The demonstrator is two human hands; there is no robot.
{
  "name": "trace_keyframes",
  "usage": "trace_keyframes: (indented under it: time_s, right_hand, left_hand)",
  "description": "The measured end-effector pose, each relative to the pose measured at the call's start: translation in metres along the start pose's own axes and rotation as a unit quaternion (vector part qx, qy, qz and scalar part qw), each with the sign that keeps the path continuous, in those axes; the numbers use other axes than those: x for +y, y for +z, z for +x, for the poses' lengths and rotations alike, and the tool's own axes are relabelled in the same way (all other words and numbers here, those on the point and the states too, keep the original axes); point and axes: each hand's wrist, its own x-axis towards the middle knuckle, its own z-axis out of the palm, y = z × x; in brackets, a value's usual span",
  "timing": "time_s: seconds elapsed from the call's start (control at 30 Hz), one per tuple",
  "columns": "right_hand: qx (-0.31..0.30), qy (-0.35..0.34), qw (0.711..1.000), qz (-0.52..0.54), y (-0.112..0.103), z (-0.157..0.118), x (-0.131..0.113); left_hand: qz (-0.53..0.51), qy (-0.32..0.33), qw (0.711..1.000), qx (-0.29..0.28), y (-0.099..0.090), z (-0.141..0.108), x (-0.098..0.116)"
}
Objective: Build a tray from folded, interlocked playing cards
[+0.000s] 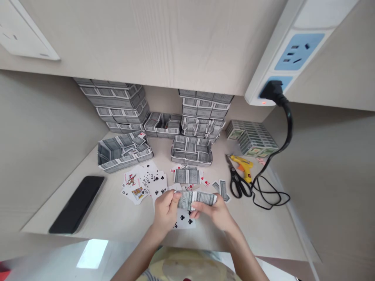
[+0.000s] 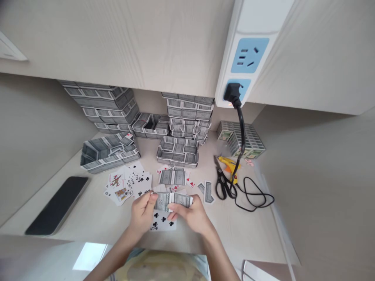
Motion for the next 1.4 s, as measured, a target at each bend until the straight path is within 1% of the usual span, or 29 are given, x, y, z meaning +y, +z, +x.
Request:
trace_keyframes:
  time_s: [0.1,0.2,0.4,0.5,0.57,0.67,0.8,0.9,0.97,1.03,1.1,1.2,1.27,1.33,1.4]
  right_hand:
    - [-0.029,0.023,0.998,0.052,0.004,0.001,0.003]
    - [-0.045,0.032,0.996,0.074,0.007,0.002,0.005]
    - [-0.039,0.043,0.996,0.067,0.004,0.001,0.005]
    - [-0.048,0.064,0.995,0.056,0.0,0.004,0.006]
    - [-0.04,0.071,0.996,0.034,-0.001,0.008,0.007]
    - [0.018,0.064,0.998,-0.016,-0.001,0.016,0.007]
    - [0.107,0.05,0.989,-0.086,0.002,0.025,0.006]
    - [0.164,0.006,0.968,-0.191,0.0,0.033,0.005]
    - [0.186,-0.019,0.952,-0.244,-0.004,0.041,0.007]
    - [0.18,-0.001,0.95,-0.254,-0.011,0.051,0.012]
    - [0.173,0.025,0.948,-0.264,-0.019,0.06,0.021]
    - [0.208,0.044,0.935,-0.283,-0.029,0.065,0.033]
    - [0.246,0.028,0.924,-0.292,-0.032,0.065,0.038]
    - [0.286,0.003,0.911,-0.299,-0.033,0.063,0.039]
    - [0.31,-0.012,0.903,-0.299,-0.032,0.061,0.039]
  left_hand:
    - [-0.009,-0.03,1.0,-0.003,0.0,0.002,0.0]
    - [0.013,-0.028,1.0,0.003,0.0,0.006,0.0]
    - [0.038,-0.015,0.999,0.014,0.004,0.007,0.001]
    - [0.027,-0.025,0.999,0.024,0.006,0.006,-0.001]
    - [0.018,-0.037,0.999,0.029,0.007,0.007,-0.003]
    - [0.025,-0.051,0.998,0.035,0.008,0.01,-0.008]
    - [0.075,-0.047,0.995,0.052,0.008,0.02,-0.014]
    - [0.111,-0.038,0.992,0.041,0.008,0.032,-0.018]
    - [0.129,-0.034,0.991,0.025,0.009,0.041,-0.019]
    - [0.153,-0.031,0.988,0.006,0.009,0.049,-0.021]
    - [0.169,-0.038,0.985,-0.025,0.009,0.055,-0.024]
    - [0.193,-0.063,0.976,-0.078,0.004,0.059,-0.028]
    - [0.235,-0.069,0.966,-0.081,-0.002,0.058,-0.03]
    - [0.279,-0.054,0.956,-0.072,-0.009,0.054,-0.028]
    - [0.305,-0.04,0.949,-0.068,-0.017,0.048,-0.024]
